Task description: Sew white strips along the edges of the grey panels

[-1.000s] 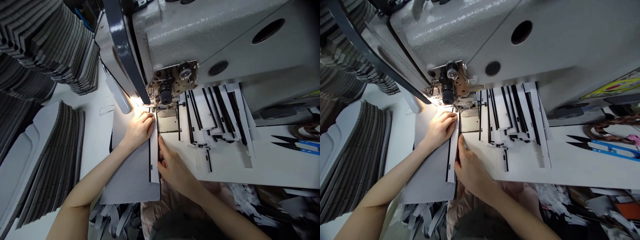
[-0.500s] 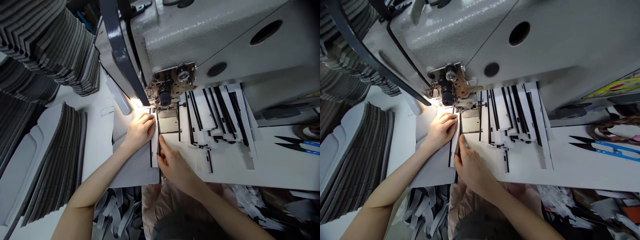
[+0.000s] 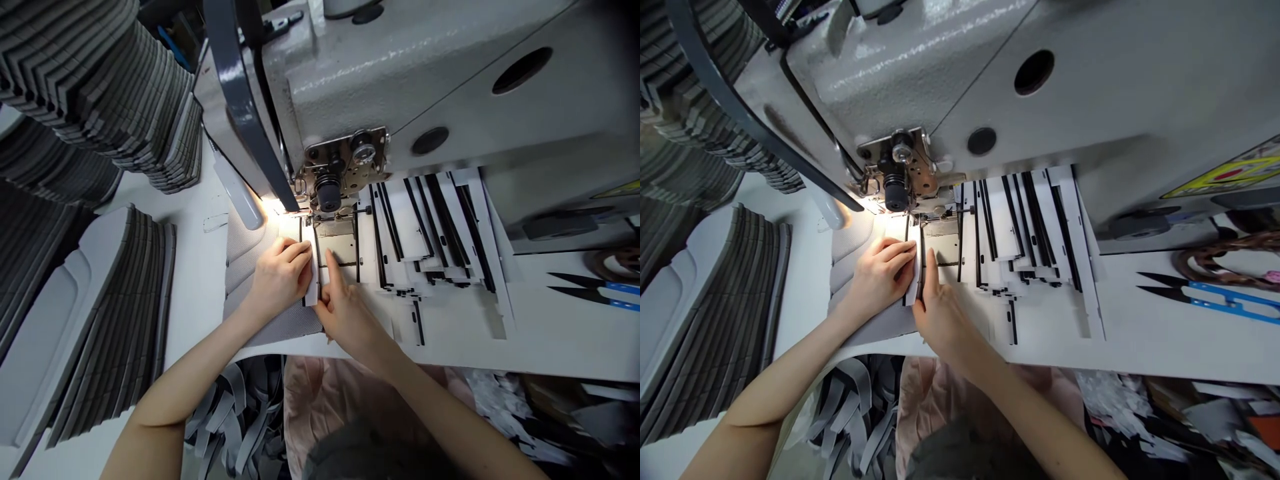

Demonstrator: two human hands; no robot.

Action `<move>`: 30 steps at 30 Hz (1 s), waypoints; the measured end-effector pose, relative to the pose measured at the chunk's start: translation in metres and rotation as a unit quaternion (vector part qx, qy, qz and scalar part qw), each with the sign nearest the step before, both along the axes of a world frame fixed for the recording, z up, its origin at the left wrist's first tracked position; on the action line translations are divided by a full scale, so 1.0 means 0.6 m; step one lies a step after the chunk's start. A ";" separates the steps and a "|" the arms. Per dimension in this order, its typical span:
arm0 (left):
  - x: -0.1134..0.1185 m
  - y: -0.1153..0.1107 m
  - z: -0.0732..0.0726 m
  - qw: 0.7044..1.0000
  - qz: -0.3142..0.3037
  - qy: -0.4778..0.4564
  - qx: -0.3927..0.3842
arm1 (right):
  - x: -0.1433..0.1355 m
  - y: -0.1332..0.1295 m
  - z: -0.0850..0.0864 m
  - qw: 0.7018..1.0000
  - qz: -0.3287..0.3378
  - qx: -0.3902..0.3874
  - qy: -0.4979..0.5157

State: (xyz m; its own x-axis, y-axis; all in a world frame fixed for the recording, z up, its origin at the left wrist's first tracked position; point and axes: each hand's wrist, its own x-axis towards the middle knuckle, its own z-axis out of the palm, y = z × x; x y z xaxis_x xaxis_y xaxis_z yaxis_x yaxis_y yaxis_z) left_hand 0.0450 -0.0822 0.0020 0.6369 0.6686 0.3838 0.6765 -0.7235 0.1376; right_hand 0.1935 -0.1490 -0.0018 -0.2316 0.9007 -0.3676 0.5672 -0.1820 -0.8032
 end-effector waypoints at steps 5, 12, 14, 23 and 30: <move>-0.003 0.010 -0.008 1.000 0.004 -0.004 0.008 | 0.000 0.014 0.001 1.000 -0.012 0.007 0.012; -0.007 0.047 -0.021 1.000 0.005 -0.002 0.023 | 0.004 0.019 0.008 0.996 -0.035 -0.001 0.087; -0.006 0.054 -0.024 0.999 0.002 -0.007 0.034 | 0.004 0.025 0.009 0.995 -0.045 -0.012 0.090; -0.009 0.046 -0.022 0.998 -0.033 -0.041 0.031 | 0.005 0.064 0.014 0.998 -0.032 0.018 0.051; -0.010 0.060 -0.029 0.999 -0.011 -0.041 0.020 | 0.011 0.094 0.005 0.999 -0.031 0.036 0.026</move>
